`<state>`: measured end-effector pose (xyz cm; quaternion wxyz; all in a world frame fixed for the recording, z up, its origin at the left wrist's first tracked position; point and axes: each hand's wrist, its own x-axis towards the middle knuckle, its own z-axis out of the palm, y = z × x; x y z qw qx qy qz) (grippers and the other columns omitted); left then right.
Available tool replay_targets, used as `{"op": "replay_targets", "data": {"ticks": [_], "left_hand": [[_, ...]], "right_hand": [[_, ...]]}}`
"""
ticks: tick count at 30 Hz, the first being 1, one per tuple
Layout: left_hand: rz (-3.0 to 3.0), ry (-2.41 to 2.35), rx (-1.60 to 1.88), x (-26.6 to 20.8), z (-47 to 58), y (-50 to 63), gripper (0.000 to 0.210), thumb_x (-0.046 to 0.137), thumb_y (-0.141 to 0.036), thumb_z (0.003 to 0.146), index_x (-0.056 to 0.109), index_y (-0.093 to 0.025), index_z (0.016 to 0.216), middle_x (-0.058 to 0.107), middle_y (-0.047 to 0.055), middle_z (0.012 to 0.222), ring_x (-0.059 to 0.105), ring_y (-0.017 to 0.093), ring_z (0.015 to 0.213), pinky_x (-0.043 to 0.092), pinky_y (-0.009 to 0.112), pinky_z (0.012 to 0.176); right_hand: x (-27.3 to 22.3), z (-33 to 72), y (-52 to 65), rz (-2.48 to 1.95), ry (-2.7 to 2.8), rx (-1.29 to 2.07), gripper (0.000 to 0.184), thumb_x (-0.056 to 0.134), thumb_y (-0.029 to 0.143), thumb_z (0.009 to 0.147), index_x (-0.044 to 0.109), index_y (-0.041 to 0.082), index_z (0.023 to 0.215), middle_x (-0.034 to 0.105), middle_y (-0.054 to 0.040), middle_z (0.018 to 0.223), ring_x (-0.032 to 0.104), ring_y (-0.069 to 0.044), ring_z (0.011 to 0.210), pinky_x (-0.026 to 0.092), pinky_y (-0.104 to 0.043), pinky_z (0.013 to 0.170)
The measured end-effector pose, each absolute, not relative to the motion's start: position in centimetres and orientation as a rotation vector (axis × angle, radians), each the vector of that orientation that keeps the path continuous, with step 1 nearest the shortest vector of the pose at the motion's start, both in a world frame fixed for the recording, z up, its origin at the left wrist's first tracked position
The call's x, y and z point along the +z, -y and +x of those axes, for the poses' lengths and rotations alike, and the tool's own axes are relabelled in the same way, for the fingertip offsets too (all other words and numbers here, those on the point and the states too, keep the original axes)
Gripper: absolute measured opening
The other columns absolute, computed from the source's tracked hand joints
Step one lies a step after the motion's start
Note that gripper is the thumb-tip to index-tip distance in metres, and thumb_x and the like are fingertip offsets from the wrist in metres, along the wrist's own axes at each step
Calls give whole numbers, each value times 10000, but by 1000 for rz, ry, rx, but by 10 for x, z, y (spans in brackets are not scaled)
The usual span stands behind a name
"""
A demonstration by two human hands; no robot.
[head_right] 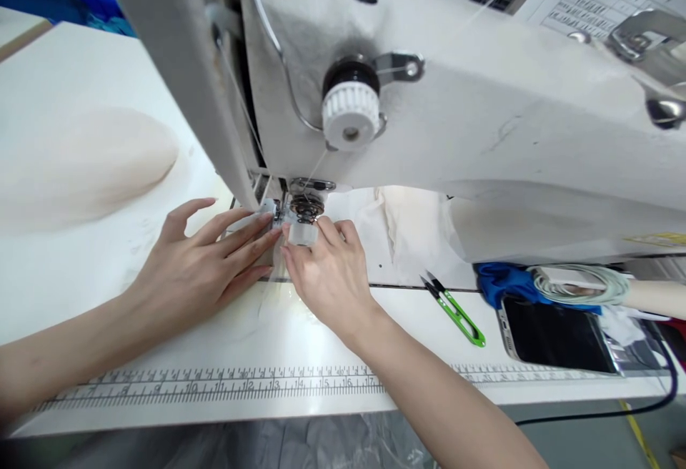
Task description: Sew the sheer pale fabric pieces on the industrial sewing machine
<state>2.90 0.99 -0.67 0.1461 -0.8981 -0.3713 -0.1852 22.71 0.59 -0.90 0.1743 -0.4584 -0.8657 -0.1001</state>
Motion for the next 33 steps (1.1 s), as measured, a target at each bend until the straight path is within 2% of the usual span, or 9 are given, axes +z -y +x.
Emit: {"op": "replay_targets", "data": {"ticks": [15, 26, 30, 33], "left_hand": [[-2628, 1133, -509, -8, 28, -13, 334, 476, -310, 991, 580, -210, 1293, 653, 48, 1269, 567, 244, 1225, 337, 507, 1049], [-2645, 1100, -556, -8, 22, -18, 283, 482, -312, 987, 613, -220, 1220, 660, 41, 1261, 589, 246, 1183, 339, 503, 1038], [-2621, 1098, -590, 8, 14, -12, 200, 514, -288, 963, 648, -225, 1097, 713, 12, 1143, 652, 247, 1019, 421, 459, 900], [-2779, 1167, -487, 21, 7, -2, 252, 573, -428, 906, 649, -217, 1020, 722, 16, 1001, 657, 204, 712, 436, 351, 615]], "right_hand": [[-10, 228, -6, -1338, 2471, -373, 316, 447, 260, 997, 710, 152, 1135, 684, -76, 804, 586, -207, 869, 363, -359, 734], [-11, 231, -10, -1341, 2435, -369, 297, 469, 258, 984, 725, 139, 1075, 683, -95, 854, 610, -228, 909, 395, -369, 778], [3, 238, -5, -1280, 2465, -245, 267, 477, 227, 972, 717, 177, 1077, 684, -78, 911, 628, -206, 849, 416, -358, 772], [21, 245, 2, -1257, 2606, 195, 225, 603, 239, 900, 692, 222, 1106, 663, -46, 1037, 634, -170, 788, 441, -314, 700]]}}
